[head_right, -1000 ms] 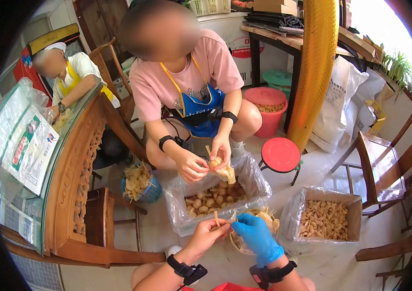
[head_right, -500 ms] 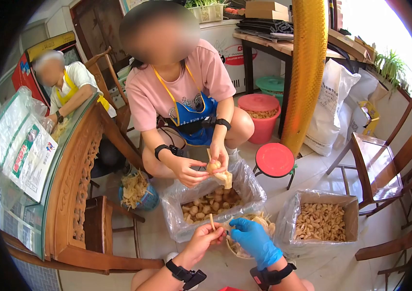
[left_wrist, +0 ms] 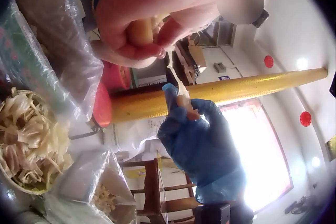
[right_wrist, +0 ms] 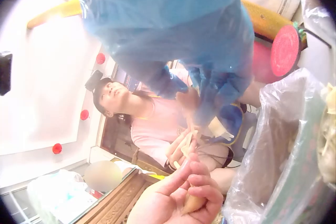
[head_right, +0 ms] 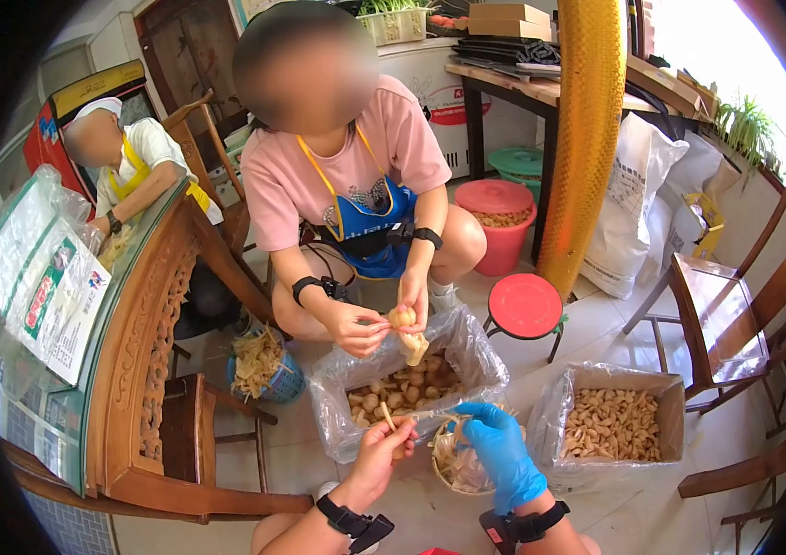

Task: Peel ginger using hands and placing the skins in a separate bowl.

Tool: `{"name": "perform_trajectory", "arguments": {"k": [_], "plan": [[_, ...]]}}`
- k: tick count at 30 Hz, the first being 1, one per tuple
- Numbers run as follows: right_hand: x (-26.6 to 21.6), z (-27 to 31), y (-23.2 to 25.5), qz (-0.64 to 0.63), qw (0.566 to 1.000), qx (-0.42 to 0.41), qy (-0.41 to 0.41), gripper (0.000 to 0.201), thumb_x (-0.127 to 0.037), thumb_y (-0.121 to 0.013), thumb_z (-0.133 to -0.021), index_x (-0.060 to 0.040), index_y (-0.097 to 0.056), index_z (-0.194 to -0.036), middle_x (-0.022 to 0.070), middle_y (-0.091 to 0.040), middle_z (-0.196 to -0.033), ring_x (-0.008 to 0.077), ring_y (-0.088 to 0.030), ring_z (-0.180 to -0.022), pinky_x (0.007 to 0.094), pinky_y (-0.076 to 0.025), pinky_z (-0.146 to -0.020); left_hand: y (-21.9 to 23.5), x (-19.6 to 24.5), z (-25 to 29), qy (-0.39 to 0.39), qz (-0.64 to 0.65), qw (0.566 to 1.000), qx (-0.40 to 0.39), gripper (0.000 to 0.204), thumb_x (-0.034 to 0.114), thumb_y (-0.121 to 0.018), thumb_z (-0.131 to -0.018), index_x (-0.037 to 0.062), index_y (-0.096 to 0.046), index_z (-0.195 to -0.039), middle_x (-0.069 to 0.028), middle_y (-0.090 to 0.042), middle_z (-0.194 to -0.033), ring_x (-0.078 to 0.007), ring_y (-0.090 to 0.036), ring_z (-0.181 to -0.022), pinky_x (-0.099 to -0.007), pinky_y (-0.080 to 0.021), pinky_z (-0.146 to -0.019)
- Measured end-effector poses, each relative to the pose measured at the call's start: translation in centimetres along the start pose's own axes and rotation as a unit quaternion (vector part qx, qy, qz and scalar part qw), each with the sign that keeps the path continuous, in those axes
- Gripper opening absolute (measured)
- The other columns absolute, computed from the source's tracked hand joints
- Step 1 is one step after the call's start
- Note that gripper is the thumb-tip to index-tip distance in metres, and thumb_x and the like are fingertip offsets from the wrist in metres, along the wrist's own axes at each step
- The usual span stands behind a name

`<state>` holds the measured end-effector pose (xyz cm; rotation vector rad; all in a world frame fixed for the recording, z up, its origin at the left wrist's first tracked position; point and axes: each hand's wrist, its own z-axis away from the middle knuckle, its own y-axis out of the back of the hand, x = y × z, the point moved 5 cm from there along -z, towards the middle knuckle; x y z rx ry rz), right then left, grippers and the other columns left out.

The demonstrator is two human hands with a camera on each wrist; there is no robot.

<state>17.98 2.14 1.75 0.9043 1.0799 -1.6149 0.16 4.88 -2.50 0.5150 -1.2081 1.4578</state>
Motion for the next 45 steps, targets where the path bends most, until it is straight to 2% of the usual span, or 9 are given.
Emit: {"name": "perform_trajectory", "arguments": {"k": [7, 12, 14, 20, 24, 29, 35, 40, 45], "plan": [[-0.8, -0.6, 2.4, -0.093, 0.982, 0.137, 0.089, 0.027, -0.007, -0.055, -0.081, 0.0032, -0.058, -0.106, 0.0101, -0.064, -0.093, 0.0173, -0.061, -0.082, 0.0288, -0.049, -0.076, 0.4, 1.5, 0.2, -0.033, 0.043, 0.998, 0.026, 0.013, 0.015, -0.057, -0.091, 0.0059, -0.060, -0.099, -0.0001, -0.058, -0.085, -0.0068, -0.053, -0.073, -0.0199, -0.045, -0.065], [-1.5, -0.2, 2.7, -0.073, 0.979, 0.168, 0.086, 0.029, -0.004, -0.057, -0.078, 0.0028, -0.059, -0.106, 0.0069, -0.063, -0.093, 0.0136, -0.060, -0.083, 0.0274, -0.048, -0.078, -0.8, 0.8, 0.4, -0.004, -0.042, 0.999, -0.026, 0.012, 0.014, -0.059, -0.089, 0.0058, -0.060, -0.099, -0.0017, -0.060, -0.087, -0.0073, -0.055, -0.074, -0.0201, -0.045, -0.066], [-2.0, -0.7, 2.8, -0.089, 0.978, 0.134, 0.135, 0.027, -0.004, -0.059, -0.080, 0.0018, -0.060, -0.106, 0.0065, -0.064, -0.095, 0.0135, -0.060, -0.085, 0.0271, -0.047, -0.078, -0.5, 0.0, -0.5, -0.011, -0.039, 0.999, -0.029, 0.012, 0.014, -0.059, -0.089, 0.0059, -0.059, -0.098, -0.0020, -0.061, -0.087, -0.0076, -0.055, -0.073, -0.0205, -0.045, -0.066], [-2.9, 0.6, 5.5, -0.142, 0.960, 0.176, 0.165, 0.026, -0.002, -0.061, -0.083, -0.0002, -0.061, -0.109, 0.0058, -0.065, -0.098, 0.0121, -0.060, -0.087, 0.0257, -0.048, -0.078, -2.2, 0.2, 0.1, -0.004, -0.063, 0.995, -0.079, 0.016, 0.014, -0.057, -0.091, 0.0041, -0.059, -0.104, -0.0048, -0.062, -0.092, -0.0083, -0.056, -0.075, -0.0213, -0.046, -0.067], [-4.5, 2.5, 12.7, -0.053, 0.919, 0.285, 0.267, 0.017, -0.003, -0.060, -0.084, -0.0026, -0.065, -0.101, 0.0013, -0.064, -0.091, 0.0079, -0.057, -0.080, 0.0230, -0.046, -0.075, -4.2, -0.8, 0.3, 0.031, -0.097, 0.988, -0.118, 0.020, 0.013, -0.054, -0.092, 0.0001, -0.057, -0.107, -0.0069, -0.062, -0.094, -0.0087, -0.055, -0.076, -0.0218, -0.046, -0.068], [-4.0, 4.1, 20.0, -0.033, 0.889, 0.366, 0.274, 0.010, -0.007, -0.063, -0.084, -0.0051, -0.065, -0.093, -0.0014, -0.064, -0.085, 0.0058, -0.055, -0.074, 0.0206, -0.044, -0.066, -5.8, -1.4, 0.3, 0.009, -0.131, 0.981, -0.141, 0.019, 0.014, -0.054, -0.092, 0.0024, -0.057, -0.107, -0.0055, -0.064, -0.094, -0.0077, -0.055, -0.077, -0.0220, -0.045, -0.068], [-2.4, 4.1, 23.8, 0.041, 0.844, 0.430, 0.318, 0.008, -0.010, -0.066, -0.083, -0.0057, -0.065, -0.091, -0.0019, -0.061, -0.078, 0.0052, -0.053, -0.068, 0.0194, -0.043, -0.064, -7.6, -2.9, 0.0, 0.020, -0.138, 0.980, -0.140, 0.018, 0.013, -0.055, -0.091, 0.0029, -0.057, -0.106, -0.0051, -0.064, -0.094, -0.0069, -0.055, -0.077, -0.0213, -0.044, -0.067], [-2.5, 4.7, 24.2, 0.023, 0.846, 0.449, 0.287, 0.007, -0.011, -0.063, -0.086, -0.0044, -0.062, -0.084, -0.0026, -0.058, -0.074, 0.0056, -0.050, -0.066, 0.0207, -0.042, -0.060, -8.6, -3.5, 0.3, 0.028, -0.139, 0.978, -0.155, 0.017, 0.013, -0.056, -0.091, 0.0036, -0.057, -0.105, -0.0053, -0.064, -0.092, -0.0075, -0.054, -0.076, -0.0217, -0.045, -0.067], [-3.0, 5.7, 25.2, 0.131, 0.813, 0.489, 0.287, 0.007, -0.008, -0.060, -0.087, -0.0041, -0.058, -0.083, -0.0007, -0.057, -0.079, 0.0062, -0.050, -0.066, 0.0218, -0.044, -0.061, -8.7, -4.1, 0.2, 0.030, -0.148, 0.977, -0.152, 0.017, 0.013, -0.056, -0.091, 0.0041, -0.059, -0.105, -0.0044, -0.065, -0.093, -0.0056, -0.056, -0.076, -0.0205, -0.045, -0.065]]}}
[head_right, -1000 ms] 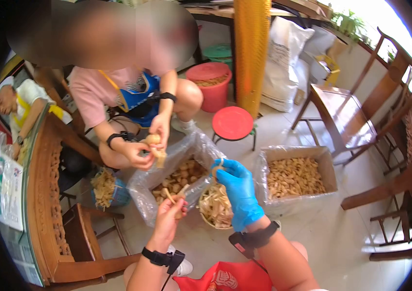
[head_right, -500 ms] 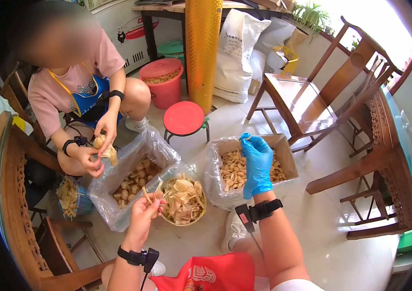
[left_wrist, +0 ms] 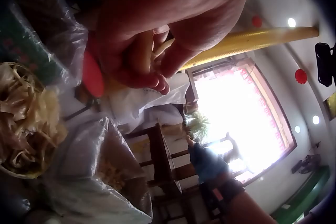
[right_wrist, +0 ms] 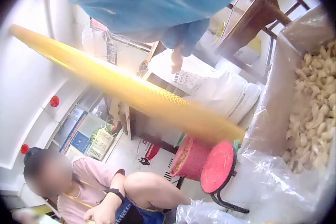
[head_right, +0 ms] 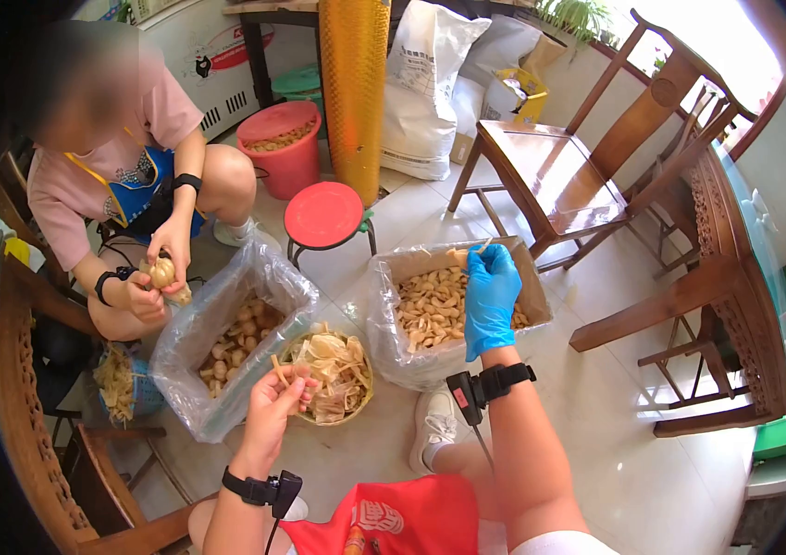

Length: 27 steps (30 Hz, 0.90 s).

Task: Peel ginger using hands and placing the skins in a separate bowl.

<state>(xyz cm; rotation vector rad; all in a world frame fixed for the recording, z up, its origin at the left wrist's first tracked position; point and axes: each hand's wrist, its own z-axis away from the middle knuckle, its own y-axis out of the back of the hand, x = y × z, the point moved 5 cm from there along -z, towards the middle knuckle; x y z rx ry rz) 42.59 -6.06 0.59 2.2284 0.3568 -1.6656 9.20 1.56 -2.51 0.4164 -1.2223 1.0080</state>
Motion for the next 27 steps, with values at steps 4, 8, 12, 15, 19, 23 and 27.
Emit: {"name": "perform_trajectory", "arguments": {"k": [4, 8, 12, 15, 19, 23, 27], "plan": [[0.8, -0.4, 0.6, -0.027, 1.000, 0.010, -0.012, 0.010, -0.007, -0.060, -0.086, -0.0025, -0.055, -0.080, -0.0026, -0.052, -0.074, 0.0068, -0.045, -0.068, 0.0230, -0.040, -0.063, 0.0, -0.3, -0.1, 0.001, -0.006, 1.000, -0.004, 0.017, 0.013, -0.056, -0.090, 0.0041, -0.059, -0.105, -0.0045, -0.065, -0.093, -0.0057, -0.056, -0.078, -0.0206, -0.045, -0.065], [0.6, -0.1, -0.4, -0.062, 0.997, -0.026, -0.036, 0.010, -0.008, -0.061, -0.087, -0.0029, -0.056, -0.079, -0.0022, -0.052, -0.072, 0.0068, -0.047, -0.065, 0.0230, -0.044, -0.060, -0.4, 0.1, -0.1, 0.006, -0.003, 1.000, -0.001, 0.016, 0.013, -0.056, -0.091, 0.0043, -0.058, -0.103, -0.0052, -0.064, -0.093, -0.0072, -0.056, -0.077, -0.0213, -0.045, -0.066], [-1.7, 3.6, -4.6, -0.143, 0.975, -0.107, -0.132, 0.010, -0.009, -0.062, -0.086, -0.0036, -0.057, -0.078, -0.0017, -0.054, -0.069, 0.0065, -0.050, -0.062, 0.0223, -0.044, -0.056, -0.8, 0.1, -0.1, 0.008, 0.109, 0.994, -0.015, 0.015, 0.011, -0.059, -0.089, 0.0048, -0.055, -0.102, -0.0065, -0.062, -0.096, -0.0089, -0.056, -0.079, -0.0221, -0.045, -0.068], [-3.5, 8.1, -8.1, -0.148, 0.954, -0.183, -0.187, 0.010, -0.008, -0.062, -0.085, -0.0042, -0.057, -0.078, -0.0019, -0.055, -0.068, 0.0070, -0.050, -0.061, 0.0221, -0.042, -0.057, -0.3, 0.2, -0.2, -0.013, 0.182, 0.983, 0.014, 0.022, 0.010, -0.062, -0.087, 0.0073, -0.050, -0.105, -0.0073, -0.061, -0.101, -0.0095, -0.056, -0.083, -0.0221, -0.045, -0.070], [-5.2, 13.1, -11.4, -0.167, 0.932, -0.247, -0.207, 0.007, -0.005, -0.062, -0.084, -0.0045, -0.056, -0.082, -0.0012, -0.055, -0.072, 0.0068, -0.051, -0.064, 0.0225, -0.043, -0.058, 0.6, 0.5, -0.1, -0.046, 0.179, 0.981, 0.062, 0.029, 0.011, -0.065, -0.085, 0.0104, -0.046, -0.108, -0.0063, -0.060, -0.104, -0.0100, -0.057, -0.087, -0.0226, -0.045, -0.072], [-6.9, 16.3, -13.6, -0.185, 0.932, -0.260, -0.171, 0.006, -0.004, -0.061, -0.085, -0.0027, -0.055, -0.083, -0.0006, -0.056, -0.072, 0.0064, -0.051, -0.065, 0.0224, -0.044, -0.059, 1.0, 1.9, 0.5, -0.070, 0.188, 0.977, 0.076, 0.028, 0.009, -0.067, -0.083, 0.0087, -0.049, -0.103, -0.0073, -0.061, -0.103, -0.0121, -0.057, -0.094, -0.0245, -0.046, -0.080], [-7.5, 18.5, -15.2, -0.155, 0.919, -0.329, -0.153, 0.006, -0.004, -0.061, -0.085, -0.0018, -0.056, -0.083, -0.0003, -0.055, -0.071, 0.0059, -0.049, -0.065, 0.0228, -0.043, -0.060, 2.5, 2.5, 1.1, -0.065, 0.204, 0.969, 0.125, 0.026, 0.012, -0.067, -0.084, 0.0079, -0.049, -0.104, -0.0041, -0.061, -0.097, -0.0100, -0.058, -0.087, -0.0243, -0.046, -0.076]]}}
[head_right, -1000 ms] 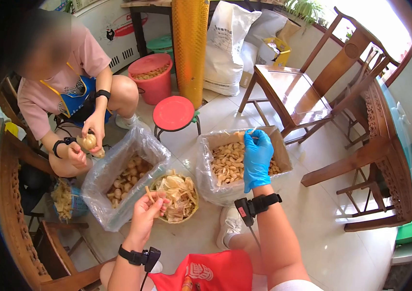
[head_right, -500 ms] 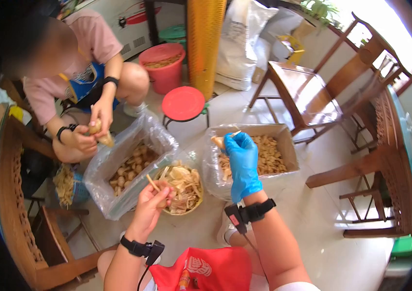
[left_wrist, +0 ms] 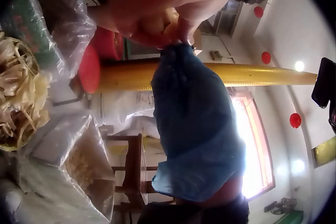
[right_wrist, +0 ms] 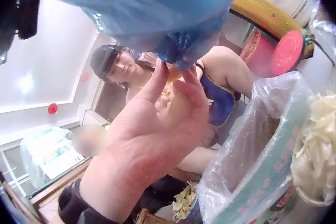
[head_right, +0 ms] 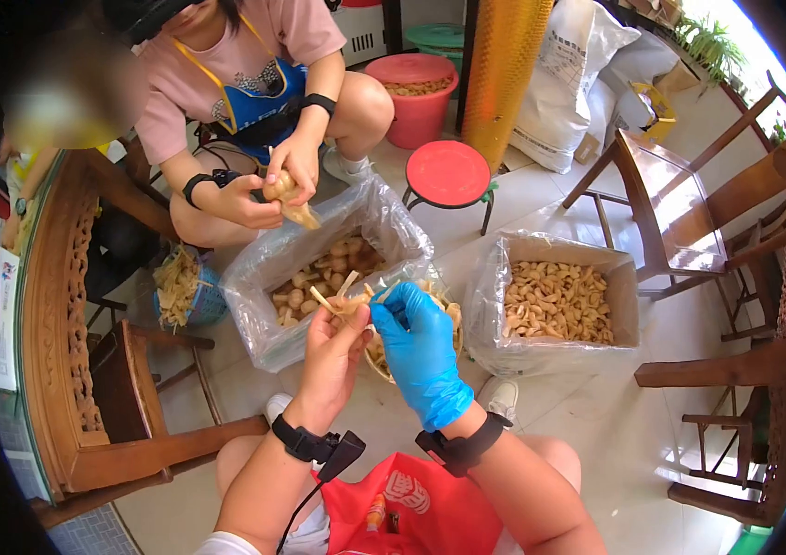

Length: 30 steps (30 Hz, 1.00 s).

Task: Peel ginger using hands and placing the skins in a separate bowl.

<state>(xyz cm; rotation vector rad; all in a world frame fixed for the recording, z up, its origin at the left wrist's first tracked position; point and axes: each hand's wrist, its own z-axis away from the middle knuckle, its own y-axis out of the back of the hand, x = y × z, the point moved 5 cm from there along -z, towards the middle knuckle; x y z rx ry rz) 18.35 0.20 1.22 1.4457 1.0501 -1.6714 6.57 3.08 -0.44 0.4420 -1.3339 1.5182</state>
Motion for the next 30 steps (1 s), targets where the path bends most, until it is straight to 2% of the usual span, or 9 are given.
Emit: {"name": "perform_trajectory", "arguments": {"k": [2, 8, 14, 15, 16, 18, 19, 26, 30], "plan": [[-0.6, 0.2, -0.9, 0.084, 0.996, -0.030, 0.031, 0.005, -0.005, -0.060, -0.085, -0.0021, -0.056, -0.084, -0.0002, -0.055, -0.072, 0.0061, -0.048, -0.065, 0.0230, -0.043, -0.060, 0.7, 0.5, 0.0, -0.017, 0.000, 1.000, 0.026, 0.026, 0.013, -0.067, -0.085, 0.0076, -0.050, -0.104, -0.0032, -0.062, -0.096, -0.0095, -0.058, -0.085, -0.0243, -0.046, -0.075], [-0.3, -0.4, -1.8, -0.032, 0.999, 0.003, 0.029, 0.007, -0.006, -0.060, -0.086, -0.0023, -0.056, -0.091, 0.0001, -0.056, -0.078, 0.0069, -0.048, -0.065, 0.0224, -0.042, -0.061, 2.3, 2.1, 0.1, -0.058, -0.029, 0.997, 0.031, 0.023, 0.013, -0.062, -0.088, 0.0092, -0.051, -0.107, -0.0008, -0.061, -0.097, -0.0101, -0.058, -0.088, -0.0228, -0.044, -0.075], [-0.9, 0.2, -3.8, 0.023, 0.998, -0.050, 0.037, 0.009, -0.005, -0.061, -0.086, -0.0013, -0.057, -0.094, 0.0019, -0.059, -0.082, 0.0081, -0.054, -0.072, 0.0253, -0.045, -0.064, 2.9, 2.6, 0.6, -0.073, -0.064, 0.995, 0.026, 0.022, 0.017, -0.061, -0.089, 0.0083, -0.053, -0.107, -0.0010, -0.062, -0.096, -0.0097, -0.057, -0.084, -0.0229, -0.044, -0.074], [-0.9, 0.1, -3.9, 0.075, 0.995, -0.054, 0.049, 0.011, -0.003, -0.061, -0.085, -0.0009, -0.058, -0.095, 0.0060, -0.060, -0.084, 0.0130, -0.058, -0.074, 0.0284, -0.046, -0.066, 3.0, 2.6, 0.6, -0.069, -0.056, 0.996, 0.031, 0.021, 0.019, -0.061, -0.090, 0.0086, -0.054, -0.106, -0.0008, -0.062, -0.095, -0.0095, -0.057, -0.083, -0.0230, -0.044, -0.074], [-0.8, 0.1, -3.9, 0.069, 0.994, -0.060, 0.052, 0.011, -0.003, -0.061, -0.085, -0.0009, -0.058, -0.095, 0.0060, -0.060, -0.084, 0.0130, -0.058, -0.074, 0.0284, -0.046, -0.066, 3.2, 2.6, 0.6, -0.065, -0.048, 0.996, 0.036, 0.021, 0.021, -0.060, -0.090, 0.0088, -0.054, -0.106, -0.0005, -0.062, -0.094, -0.0092, -0.057, -0.083, -0.0231, -0.044, -0.074], [-1.3, 0.2, -4.3, 0.215, 0.964, -0.075, 0.135, 0.011, -0.001, -0.061, -0.083, -0.0007, -0.058, -0.094, 0.0110, -0.059, -0.085, 0.0197, -0.058, -0.073, 0.0302, -0.046, -0.066, 3.6, 2.7, 0.6, -0.076, -0.068, 0.994, 0.037, 0.020, 0.023, -0.059, -0.091, 0.0087, -0.055, -0.104, -0.0002, -0.062, -0.092, -0.0090, -0.057, -0.083, -0.0234, -0.044, -0.075], [-1.8, 0.4, -4.6, 0.234, 0.956, -0.076, 0.160, 0.009, -0.002, -0.059, -0.084, 0.0001, -0.058, -0.092, 0.0143, -0.058, -0.084, 0.0268, -0.058, -0.074, 0.0322, -0.046, -0.066, 3.7, 2.6, 0.6, -0.070, -0.076, 0.994, 0.040, 0.020, 0.023, -0.059, -0.091, 0.0084, -0.055, -0.103, -0.0001, -0.062, -0.092, -0.0089, -0.057, -0.084, -0.0231, -0.044, -0.075], [-0.4, 0.9, -5.5, 0.258, 0.948, -0.112, 0.150, 0.009, -0.009, -0.055, -0.088, -0.0003, -0.055, -0.086, 0.0172, -0.054, -0.081, 0.0341, -0.053, -0.071, 0.0380, -0.044, -0.064, 3.9, 2.7, 0.8, -0.118, -0.119, 0.983, 0.076, 0.024, 0.019, -0.057, -0.092, 0.0011, -0.057, -0.108, -0.0016, -0.063, -0.092, -0.0080, -0.058, -0.082, -0.0230, -0.047, -0.072], [-0.4, 1.2, -5.4, 0.264, 0.944, -0.121, 0.159, 0.007, -0.008, -0.053, -0.089, -0.0011, -0.053, -0.088, 0.0179, -0.052, -0.080, 0.0359, -0.051, -0.072, 0.0391, -0.043, -0.064, 3.9, 2.8, 0.9, -0.071, -0.100, 0.991, 0.050, 0.019, 0.019, -0.056, -0.092, 0.0031, -0.058, -0.103, -0.0010, -0.062, -0.090, -0.0081, -0.057, -0.082, -0.0231, -0.045, -0.074]]}}
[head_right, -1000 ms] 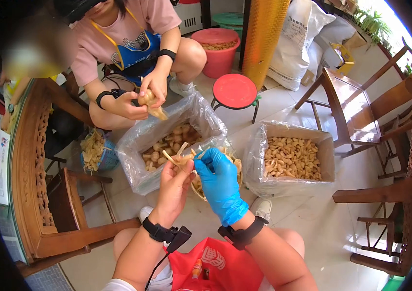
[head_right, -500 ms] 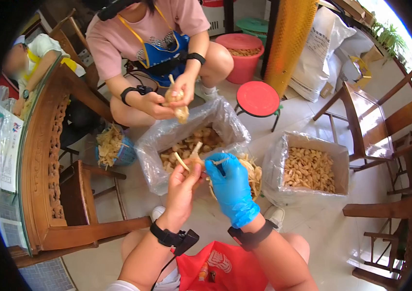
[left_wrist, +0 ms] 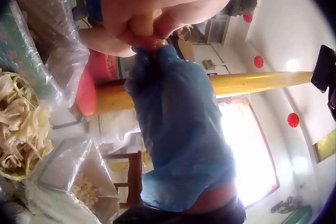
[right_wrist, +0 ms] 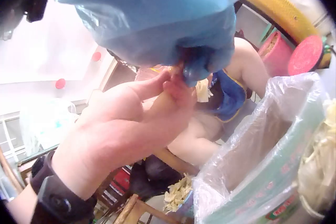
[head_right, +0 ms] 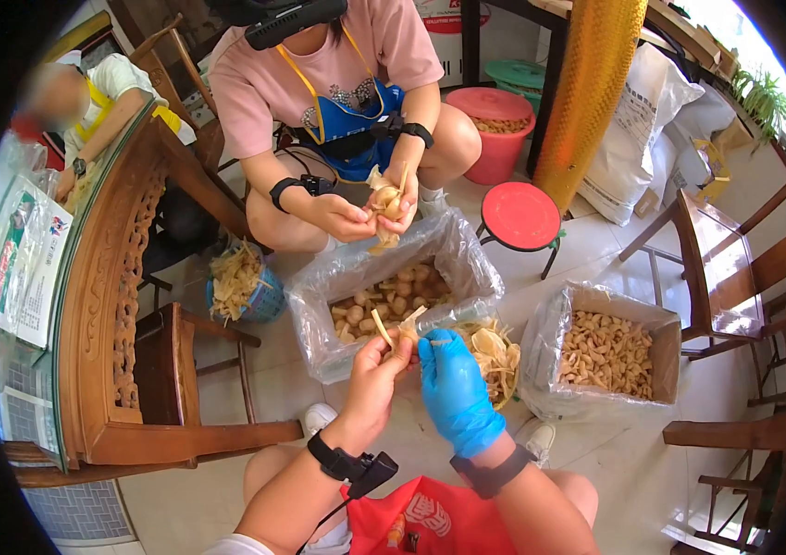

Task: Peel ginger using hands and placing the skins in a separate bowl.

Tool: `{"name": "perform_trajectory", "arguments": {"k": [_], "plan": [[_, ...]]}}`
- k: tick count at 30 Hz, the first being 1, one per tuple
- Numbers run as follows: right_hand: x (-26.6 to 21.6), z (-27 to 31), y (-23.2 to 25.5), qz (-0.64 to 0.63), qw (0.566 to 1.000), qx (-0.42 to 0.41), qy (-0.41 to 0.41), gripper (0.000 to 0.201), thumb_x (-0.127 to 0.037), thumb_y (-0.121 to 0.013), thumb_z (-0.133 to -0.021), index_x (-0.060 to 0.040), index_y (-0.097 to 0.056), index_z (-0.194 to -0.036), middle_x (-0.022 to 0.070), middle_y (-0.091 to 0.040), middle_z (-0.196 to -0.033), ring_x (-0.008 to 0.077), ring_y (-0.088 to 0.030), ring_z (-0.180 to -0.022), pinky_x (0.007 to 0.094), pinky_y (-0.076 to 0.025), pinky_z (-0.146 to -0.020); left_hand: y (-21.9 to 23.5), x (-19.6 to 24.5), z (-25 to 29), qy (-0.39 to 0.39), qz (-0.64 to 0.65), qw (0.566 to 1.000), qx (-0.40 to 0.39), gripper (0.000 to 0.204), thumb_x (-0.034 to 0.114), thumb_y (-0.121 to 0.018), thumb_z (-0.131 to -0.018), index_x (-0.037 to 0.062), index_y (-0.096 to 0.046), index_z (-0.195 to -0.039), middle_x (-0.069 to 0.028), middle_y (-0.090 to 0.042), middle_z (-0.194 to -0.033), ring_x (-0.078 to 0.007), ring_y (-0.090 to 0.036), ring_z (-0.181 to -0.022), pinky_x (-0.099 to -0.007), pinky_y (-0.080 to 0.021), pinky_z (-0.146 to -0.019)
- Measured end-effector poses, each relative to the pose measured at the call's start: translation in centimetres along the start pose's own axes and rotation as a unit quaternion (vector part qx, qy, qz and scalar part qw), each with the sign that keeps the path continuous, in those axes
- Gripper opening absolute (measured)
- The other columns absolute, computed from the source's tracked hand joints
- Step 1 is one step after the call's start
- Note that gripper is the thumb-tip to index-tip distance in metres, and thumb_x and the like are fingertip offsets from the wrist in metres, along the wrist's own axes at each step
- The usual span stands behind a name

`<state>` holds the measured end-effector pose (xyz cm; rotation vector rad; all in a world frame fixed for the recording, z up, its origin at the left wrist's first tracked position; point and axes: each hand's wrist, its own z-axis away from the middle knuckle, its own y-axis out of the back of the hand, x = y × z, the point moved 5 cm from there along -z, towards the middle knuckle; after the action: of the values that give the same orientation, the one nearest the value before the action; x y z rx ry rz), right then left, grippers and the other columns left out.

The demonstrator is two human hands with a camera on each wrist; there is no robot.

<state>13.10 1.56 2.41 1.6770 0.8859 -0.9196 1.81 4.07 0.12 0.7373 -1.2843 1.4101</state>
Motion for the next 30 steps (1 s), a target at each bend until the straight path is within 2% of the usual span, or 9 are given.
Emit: {"name": "perform_trajectory", "arguments": {"k": [5, 7, 12, 14, 16, 18, 22, 28, 30], "plan": [[0.3, -0.6, 0.8, -0.011, 0.997, -0.047, 0.063, 0.004, -0.004, -0.051, -0.088, -0.0010, -0.051, -0.090, 0.0175, -0.052, -0.082, 0.0361, -0.051, -0.074, 0.0382, -0.043, -0.066, 0.1, -0.4, -0.3, 0.034, 0.021, 0.998, -0.048, 0.014, 0.018, -0.055, -0.093, 0.0051, -0.058, -0.097, -0.0001, -0.060, -0.087, -0.0087, -0.054, -0.079, -0.0227, -0.042, -0.074], [0.8, -0.3, 0.9, 0.005, 0.990, -0.115, 0.085, 0.006, -0.001, -0.049, -0.087, -0.0009, -0.051, -0.093, 0.0171, -0.052, -0.084, 0.0351, -0.051, -0.075, 0.0367, -0.044, -0.066, -0.1, -1.0, 0.2, 0.061, 0.033, 0.997, -0.040, 0.014, 0.019, -0.055, -0.093, 0.0051, -0.058, -0.097, -0.0002, -0.059, -0.086, -0.0086, -0.053, -0.078, -0.0223, -0.042, -0.073], [2.1, 1.2, 1.7, 0.025, 0.980, -0.185, 0.073, 0.010, -0.003, -0.051, -0.088, -0.0008, -0.052, -0.098, 0.0166, -0.055, -0.088, 0.0337, -0.053, -0.077, 0.0353, -0.045, -0.069, 0.7, -2.0, -0.2, 0.137, 0.072, 0.983, -0.098, 0.017, 0.021, -0.055, -0.093, 0.0045, -0.059, -0.097, 0.0007, -0.058, -0.084, -0.0074, -0.051, -0.075, -0.0202, -0.043, -0.071], [1.2, 0.0, 2.2, 0.012, 0.982, -0.149, 0.114, 0.011, -0.004, -0.052, -0.088, -0.0003, -0.053, -0.098, 0.0163, -0.057, -0.089, 0.0337, -0.055, -0.080, 0.0356, -0.046, -0.070, 0.7, -1.2, -0.3, 0.139, 0.055, 0.984, -0.097, 0.017, 0.020, -0.055, -0.093, 0.0044, -0.059, -0.097, 0.0007, -0.057, -0.084, -0.0069, -0.051, -0.075, -0.0196, -0.043, -0.070], [1.9, -0.7, 3.5, -0.005, 0.982, -0.173, 0.075, 0.011, -0.005, -0.056, -0.086, 0.0007, -0.055, -0.096, 0.0171, -0.059, -0.089, 0.0342, -0.057, -0.080, 0.0359, -0.046, -0.070, 0.3, -1.0, -0.3, 0.125, 0.068, 0.986, -0.085, 0.016, 0.020, -0.055, -0.093, 0.0043, -0.059, -0.097, 0.0005, -0.057, -0.085, -0.0066, -0.051, -0.075, -0.0194, -0.043, -0.070], [3.2, -1.2, 5.1, 0.062, 0.993, -0.098, 0.030, 0.010, -0.006, -0.058, -0.085, 0.0014, -0.057, -0.092, 0.0177, -0.061, -0.088, 0.0357, -0.058, -0.079, 0.0361, -0.047, -0.069, 0.1, -1.0, -0.1, 0.138, 0.062, 0.986, -0.076, 0.017, 0.020, -0.055, -0.093, 0.0041, -0.059, -0.098, 0.0006, -0.057, -0.087, -0.0061, -0.051, -0.075, -0.0192, -0.043, -0.069], [5.8, -1.3, 6.8, 0.110, 0.985, -0.071, -0.114, 0.026, -0.012, -0.064, -0.080, -0.0014, -0.062, -0.104, 0.0178, -0.064, -0.093, 0.0330, -0.062, -0.081, 0.0351, -0.049, -0.071, 0.1, -0.8, -0.4, 0.107, 0.044, 0.992, -0.046, 0.018, 0.020, -0.058, -0.091, 0.0047, -0.059, -0.100, 0.0007, -0.058, -0.087, -0.0056, -0.051, -0.075, -0.0190, -0.042, -0.069], [5.9, -1.2, 5.7, 0.203, 0.961, -0.122, -0.145, 0.038, -0.020, -0.067, -0.076, -0.0056, -0.062, -0.110, 0.0183, -0.065, -0.097, 0.0348, -0.061, -0.089, 0.0403, -0.049, -0.080, -0.6, -1.6, -0.3, 0.092, 0.000, 0.993, -0.072, 0.023, 0.018, -0.064, -0.087, 0.0040, -0.056, -0.104, -0.0005, -0.061, -0.090, -0.0049, -0.052, -0.078, -0.0196, -0.042, -0.070], [5.4, -1.4, 5.7, 0.205, 0.965, -0.095, -0.136, 0.038, -0.022, -0.068, -0.079, -0.0039, -0.062, -0.112, 0.0157, -0.066, -0.097, 0.0275, -0.064, -0.085, 0.0356, -0.049, -0.078, -0.9, -1.1, -0.1, 0.093, -0.010, 0.993, -0.072, 0.023, 0.016, -0.064, -0.086, 0.0039, -0.055, -0.104, -0.0010, -0.061, -0.092, -0.0057, -0.054, -0.080, -0.0202, -0.042, -0.071]]}}
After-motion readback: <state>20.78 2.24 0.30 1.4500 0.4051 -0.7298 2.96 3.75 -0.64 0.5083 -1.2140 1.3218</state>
